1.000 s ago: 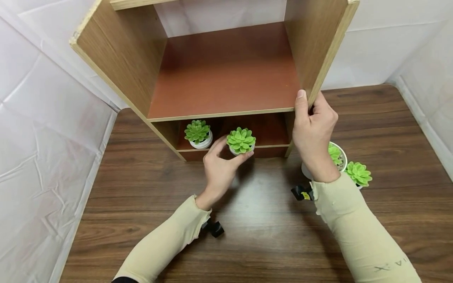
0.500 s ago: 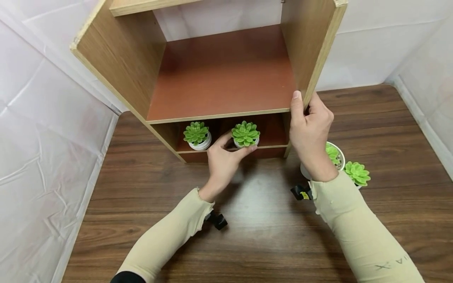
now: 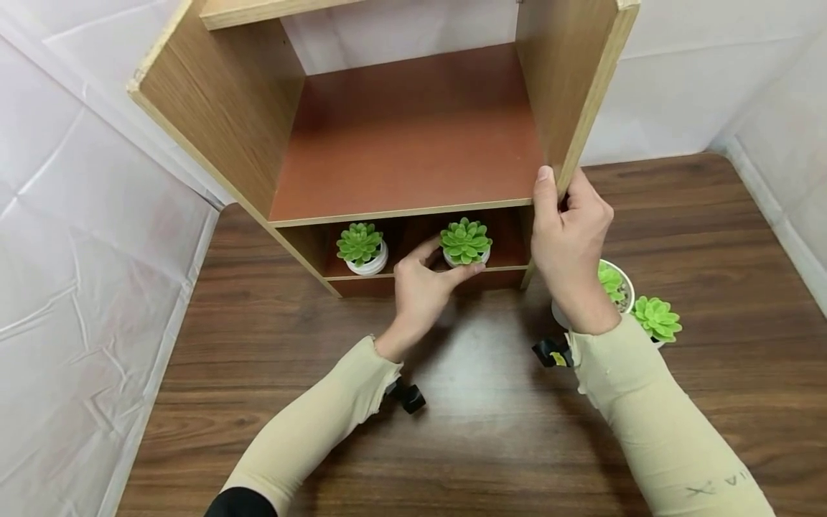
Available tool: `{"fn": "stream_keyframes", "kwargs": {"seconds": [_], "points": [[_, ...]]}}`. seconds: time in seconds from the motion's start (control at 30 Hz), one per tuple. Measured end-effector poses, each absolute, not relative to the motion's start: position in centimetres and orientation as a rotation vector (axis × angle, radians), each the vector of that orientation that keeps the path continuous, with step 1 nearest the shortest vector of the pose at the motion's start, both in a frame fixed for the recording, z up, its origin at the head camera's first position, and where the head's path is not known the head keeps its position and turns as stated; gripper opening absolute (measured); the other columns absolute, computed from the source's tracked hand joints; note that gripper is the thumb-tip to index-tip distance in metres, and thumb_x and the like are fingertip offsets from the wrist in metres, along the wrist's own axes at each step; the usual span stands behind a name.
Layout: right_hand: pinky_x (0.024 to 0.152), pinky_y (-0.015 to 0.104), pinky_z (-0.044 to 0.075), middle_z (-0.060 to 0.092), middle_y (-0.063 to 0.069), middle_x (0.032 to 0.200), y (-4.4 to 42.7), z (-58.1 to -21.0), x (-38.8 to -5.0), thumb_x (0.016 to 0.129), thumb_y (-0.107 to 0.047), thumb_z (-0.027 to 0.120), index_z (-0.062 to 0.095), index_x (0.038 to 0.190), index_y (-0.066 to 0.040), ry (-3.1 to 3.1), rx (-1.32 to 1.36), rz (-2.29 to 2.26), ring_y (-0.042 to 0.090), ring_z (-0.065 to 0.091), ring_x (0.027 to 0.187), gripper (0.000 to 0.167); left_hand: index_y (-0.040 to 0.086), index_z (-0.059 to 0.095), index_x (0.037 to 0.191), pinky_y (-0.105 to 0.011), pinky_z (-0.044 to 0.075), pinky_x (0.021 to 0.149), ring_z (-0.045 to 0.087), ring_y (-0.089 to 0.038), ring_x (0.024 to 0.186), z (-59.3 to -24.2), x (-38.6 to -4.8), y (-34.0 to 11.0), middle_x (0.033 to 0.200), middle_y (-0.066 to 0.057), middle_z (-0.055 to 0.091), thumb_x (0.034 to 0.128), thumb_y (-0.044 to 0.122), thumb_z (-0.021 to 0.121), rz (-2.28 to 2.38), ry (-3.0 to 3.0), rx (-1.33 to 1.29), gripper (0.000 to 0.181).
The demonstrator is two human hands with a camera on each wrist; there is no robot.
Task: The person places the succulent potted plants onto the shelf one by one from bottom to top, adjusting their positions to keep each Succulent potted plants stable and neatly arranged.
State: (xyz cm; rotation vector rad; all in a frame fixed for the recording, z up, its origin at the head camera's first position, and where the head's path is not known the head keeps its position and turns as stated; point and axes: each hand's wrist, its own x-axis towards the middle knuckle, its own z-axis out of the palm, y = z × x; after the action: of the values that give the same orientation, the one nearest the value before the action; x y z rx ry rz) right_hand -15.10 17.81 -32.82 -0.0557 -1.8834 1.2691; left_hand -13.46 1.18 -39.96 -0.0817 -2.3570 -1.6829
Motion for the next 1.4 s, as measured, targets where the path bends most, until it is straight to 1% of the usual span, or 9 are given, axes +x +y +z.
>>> {"fn": "stream_keyframes", "kwargs": {"seconds": [0.33, 0.63, 0.97, 1.07, 1.2, 1.3, 1.4], "points": [[0.057, 0.02, 0.033, 0.056, -0.003, 0.065, 16.8, -32.7, -15.6, 0.097, -0.023, 0.059, 0.065, 0.08, 0.005, -1.901, -0.008, 1.281, 0.007, 0.05, 0.063, 0.033, 0.005, 0.07, 0.12, -0.021, 0.045, 0.09, 0.06, -0.008, 0.107, -39.6, -14.0, 0.8, 0.113, -0.001, 0.07, 0.063, 0.027, 0.095, -1.607, -2.382, -0.082, 0.066], [0.057, 0.02, 0.033, 0.058, -0.001, 0.067, 16.5, -32.8, -15.9, 0.097, -0.022, 0.059, 0.067, 0.082, 0.004, -1.887, 0.009, 1.279, 0.006, 0.051, 0.064, 0.032, 0.003, 0.069, 0.121, -0.024, 0.047, 0.088, 0.062, -0.013, 0.106, -39.2, -14.6, 1.0, 0.114, -0.005, 0.07, 0.0632, 0.028, 0.094, -1.582, -2.414, -0.086, 0.068], [0.058, 0.021, 0.034, 0.06, -0.001, 0.069, 16.7, -31.7, -16.2, 0.098, -0.024, 0.058, 0.069, 0.084, 0.004, -1.87, 0.049, 1.261, 0.007, 0.053, 0.066, 0.033, 0.002, 0.067, 0.124, -0.026, 0.048, 0.088, 0.062, -0.016, 0.107, -38.5, -15.6, 1.3, 0.116, -0.007, 0.068, 0.0655, 0.033, 0.093, -1.563, -2.445, -0.128, 0.071], [0.056, 0.021, 0.033, 0.058, -0.002, 0.067, 16.8, -31.7, -16.2, 0.098, -0.023, 0.058, 0.068, 0.082, 0.004, -1.867, 0.036, 1.259, 0.007, 0.051, 0.064, 0.033, 0.001, 0.066, 0.124, -0.027, 0.048, 0.088, 0.063, -0.018, 0.107, -38.3, -15.7, 1.4, 0.116, -0.008, 0.068, 0.0655, 0.033, 0.093, -1.561, -2.453, -0.151, 0.072], [0.055, 0.021, 0.031, 0.055, -0.002, 0.064, 17.0, -31.7, -15.9, 0.098, -0.02, 0.058, 0.065, 0.08, 0.006, -1.877, -0.014, 1.259, 0.006, 0.048, 0.061, 0.032, 0.002, 0.067, 0.124, -0.028, 0.049, 0.087, 0.063, -0.017, 0.105, -38.3, -15.7, 1.7, 0.115, -0.009, 0.069, 0.0661, 0.032, 0.093, -1.566, -2.463, -0.179, 0.07], [0.055, 0.021, 0.03, 0.056, 0.0, 0.064, 16.9, -31.5, -15.0, 0.097, -0.016, 0.057, 0.064, 0.08, 0.009, -1.884, -0.047, 1.261, 0.005, 0.048, 0.061, 0.031, 0.003, 0.067, 0.124, -0.026, 0.049, 0.085, 0.064, -0.015, 0.102, -38.7, -15.4, 2.0, 0.114, -0.008, 0.069, 0.067, 0.034, 0.092, -1.567, -2.49, -0.195, 0.07], [0.054, 0.021, 0.031, 0.057, 0.002, 0.065, 16.8, -31.4, -14.3, 0.097, -0.015, 0.057, 0.064, 0.081, 0.011, -1.891, -0.061, 1.271, 0.005, 0.048, 0.061, 0.031, 0.004, 0.066, 0.126, -0.026, 0.049, 0.084, 0.064, -0.015, 0.103, -39.2, -15.1, 2.2, 0.115, -0.007, 0.069, 0.0677, 0.036, 0.091, -1.554, -2.512, -0.21, 0.071]]}}
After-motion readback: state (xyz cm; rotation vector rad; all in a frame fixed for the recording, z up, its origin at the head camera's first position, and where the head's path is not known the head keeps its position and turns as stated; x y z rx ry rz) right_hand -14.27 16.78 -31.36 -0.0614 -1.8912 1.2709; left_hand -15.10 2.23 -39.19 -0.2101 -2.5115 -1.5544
